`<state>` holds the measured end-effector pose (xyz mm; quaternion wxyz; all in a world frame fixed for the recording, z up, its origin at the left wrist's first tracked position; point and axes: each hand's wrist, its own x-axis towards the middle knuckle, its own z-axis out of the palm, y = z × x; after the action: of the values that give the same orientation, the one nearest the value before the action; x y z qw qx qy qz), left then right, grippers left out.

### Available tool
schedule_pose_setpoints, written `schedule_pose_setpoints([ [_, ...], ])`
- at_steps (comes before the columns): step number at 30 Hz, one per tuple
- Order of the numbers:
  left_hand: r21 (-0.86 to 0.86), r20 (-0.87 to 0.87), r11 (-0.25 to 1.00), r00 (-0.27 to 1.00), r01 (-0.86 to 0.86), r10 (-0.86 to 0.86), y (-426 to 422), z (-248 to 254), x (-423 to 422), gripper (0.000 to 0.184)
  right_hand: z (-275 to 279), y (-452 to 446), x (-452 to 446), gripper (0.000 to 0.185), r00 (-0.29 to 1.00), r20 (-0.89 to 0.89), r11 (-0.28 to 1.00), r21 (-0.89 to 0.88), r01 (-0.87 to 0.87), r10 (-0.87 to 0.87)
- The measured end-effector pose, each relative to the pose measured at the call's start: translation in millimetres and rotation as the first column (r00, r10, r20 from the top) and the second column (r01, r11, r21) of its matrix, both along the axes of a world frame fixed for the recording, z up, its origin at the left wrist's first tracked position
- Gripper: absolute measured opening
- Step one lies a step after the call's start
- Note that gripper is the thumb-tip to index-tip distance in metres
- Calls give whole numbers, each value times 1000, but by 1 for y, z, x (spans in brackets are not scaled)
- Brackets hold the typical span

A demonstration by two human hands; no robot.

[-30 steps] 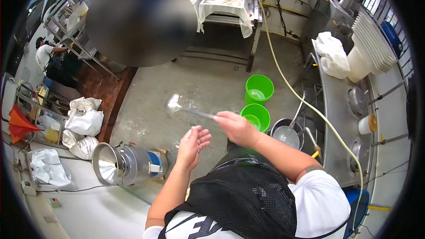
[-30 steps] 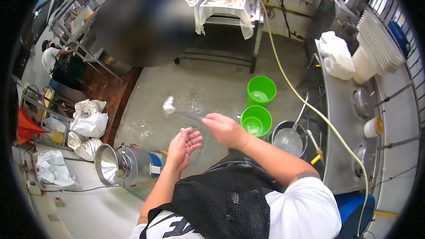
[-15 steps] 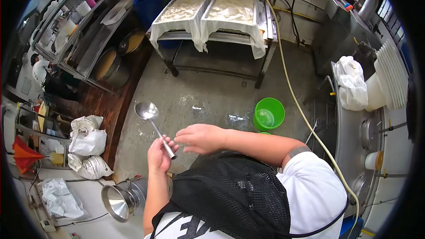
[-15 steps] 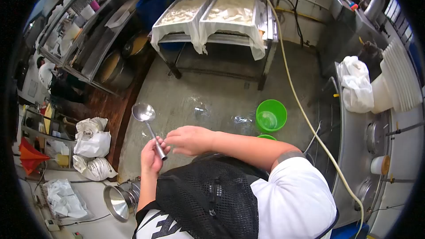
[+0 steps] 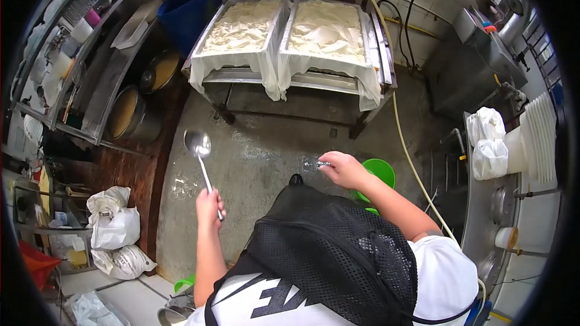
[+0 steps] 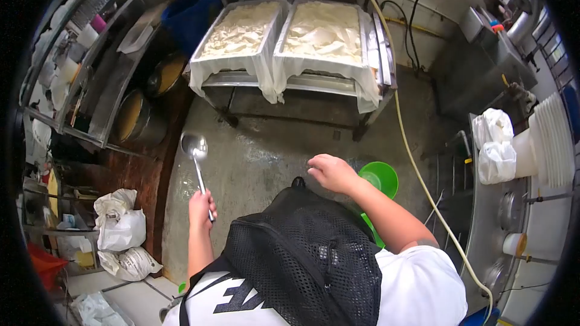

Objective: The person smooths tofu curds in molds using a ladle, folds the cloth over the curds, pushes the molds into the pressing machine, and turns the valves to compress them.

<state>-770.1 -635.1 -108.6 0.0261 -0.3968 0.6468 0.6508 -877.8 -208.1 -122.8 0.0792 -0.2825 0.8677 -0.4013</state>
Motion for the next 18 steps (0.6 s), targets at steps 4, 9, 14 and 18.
schedule_pose_setpoints([
  [4,-28,-172,982,967,189,-191,11,68,-135,17,11,-5,-52,25,985,-11,984,-33,173,-174],
  [9,-4,-232,909,883,417,-407,53,88,-236,27,15,-3,-106,27,947,-76,948,-91,305,-312],
  [14,-343,-182,787,785,513,-592,83,47,-293,22,14,19,-152,30,849,82,836,-152,528,-522],
  [18,-541,-126,640,700,546,-703,111,65,-343,23,-3,59,-209,38,689,-137,699,-230,677,-712],
])
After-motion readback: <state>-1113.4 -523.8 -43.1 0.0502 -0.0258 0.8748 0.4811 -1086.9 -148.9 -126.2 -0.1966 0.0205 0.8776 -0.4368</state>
